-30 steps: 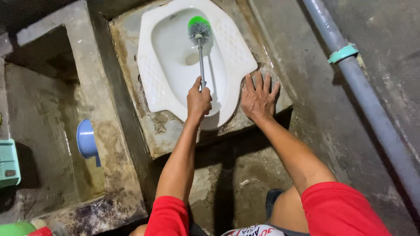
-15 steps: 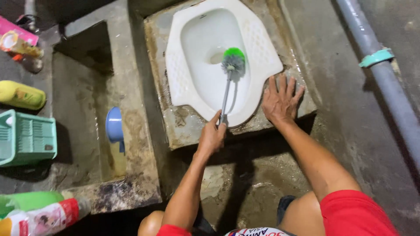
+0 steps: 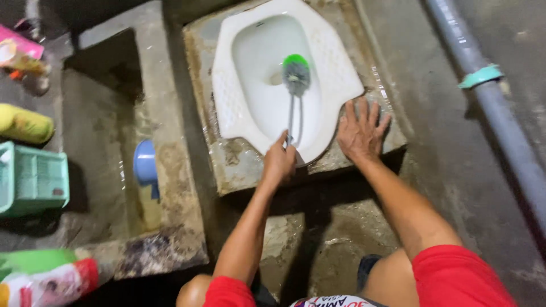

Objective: Scrub the interior and exterior of a squat toilet using a brush and rinse with water.

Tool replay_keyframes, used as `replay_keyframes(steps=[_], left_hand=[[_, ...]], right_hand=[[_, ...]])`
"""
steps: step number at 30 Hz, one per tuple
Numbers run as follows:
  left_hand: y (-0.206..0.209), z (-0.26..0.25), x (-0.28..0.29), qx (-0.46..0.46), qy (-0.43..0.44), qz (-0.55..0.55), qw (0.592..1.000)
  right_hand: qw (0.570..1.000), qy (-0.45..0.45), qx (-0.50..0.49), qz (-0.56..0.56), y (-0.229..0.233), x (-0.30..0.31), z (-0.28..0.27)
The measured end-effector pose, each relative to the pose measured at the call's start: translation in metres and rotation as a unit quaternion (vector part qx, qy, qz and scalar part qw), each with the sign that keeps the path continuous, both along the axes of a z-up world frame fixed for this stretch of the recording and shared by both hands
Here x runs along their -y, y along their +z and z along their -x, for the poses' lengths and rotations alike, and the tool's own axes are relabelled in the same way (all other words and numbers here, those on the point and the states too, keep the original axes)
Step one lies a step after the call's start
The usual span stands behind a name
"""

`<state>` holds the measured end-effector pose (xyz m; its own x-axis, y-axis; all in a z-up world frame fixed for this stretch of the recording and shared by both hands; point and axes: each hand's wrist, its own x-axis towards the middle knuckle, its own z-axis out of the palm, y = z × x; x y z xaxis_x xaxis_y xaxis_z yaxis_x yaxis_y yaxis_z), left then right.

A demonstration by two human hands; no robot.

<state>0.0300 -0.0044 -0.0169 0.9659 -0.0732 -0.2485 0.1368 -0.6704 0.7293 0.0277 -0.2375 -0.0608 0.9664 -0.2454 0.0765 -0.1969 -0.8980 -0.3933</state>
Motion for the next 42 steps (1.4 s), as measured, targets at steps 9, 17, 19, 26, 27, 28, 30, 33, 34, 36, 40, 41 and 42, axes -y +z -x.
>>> replay_keyframes(steps=[9,17,19,26,27,28,30,33,34,36,40,41,42], left_hand=[[0.069,0.032,0.003,-0.105,0.019,0.063,0.992],[0.023,-0.059,0.033,-0.01,0.004,0.076,0.997],[0.027,-0.051,0.032,-0.079,0.045,0.105,0.99],[0.059,0.036,-0.007,-0.022,-0.016,-0.008,1.0],[0.102,0.052,0.0,-0.128,0.019,0.015,0.991],[0.102,0.052,-0.002,-0.128,0.017,0.012,0.992],[0.102,0.052,-0.001,-0.133,0.008,0.061,0.989],[0.04,0.009,-0.004,-0.042,-0.033,0.004,0.999],[0.014,-0.011,-0.004,-0.046,-0.043,0.007,0.998],[-0.038,-0.049,-0.005,0.037,-0.03,0.021,0.999],[0.036,-0.072,0.035,-0.061,0.027,0.102,0.993],[0.039,-0.07,0.035,-0.073,0.03,0.104,0.991],[0.044,-0.069,0.034,-0.084,0.035,0.102,0.991]], right_hand=[[1.0,-0.011,0.016,0.004,-0.014,0.001,0.001],[1.0,-0.02,0.001,0.016,-0.005,0.002,0.003],[1.0,-0.011,0.009,0.014,-0.003,0.001,0.002],[1.0,0.002,0.016,0.004,-0.014,-0.001,0.003],[1.0,0.003,0.024,0.01,-0.019,0.001,0.003],[1.0,0.001,0.023,0.008,-0.02,-0.001,0.002],[0.999,-0.001,0.03,0.015,-0.02,0.002,0.002],[1.0,-0.01,0.006,0.002,-0.004,0.0,0.002],[1.0,-0.019,0.002,0.005,-0.002,-0.001,0.001],[0.999,-0.021,-0.022,-0.009,0.003,-0.003,-0.001],[1.0,-0.017,-0.009,0.004,-0.004,0.002,0.003],[1.0,-0.015,0.0,0.006,-0.003,0.002,0.004],[1.0,-0.01,0.011,0.005,-0.001,-0.001,0.003]])
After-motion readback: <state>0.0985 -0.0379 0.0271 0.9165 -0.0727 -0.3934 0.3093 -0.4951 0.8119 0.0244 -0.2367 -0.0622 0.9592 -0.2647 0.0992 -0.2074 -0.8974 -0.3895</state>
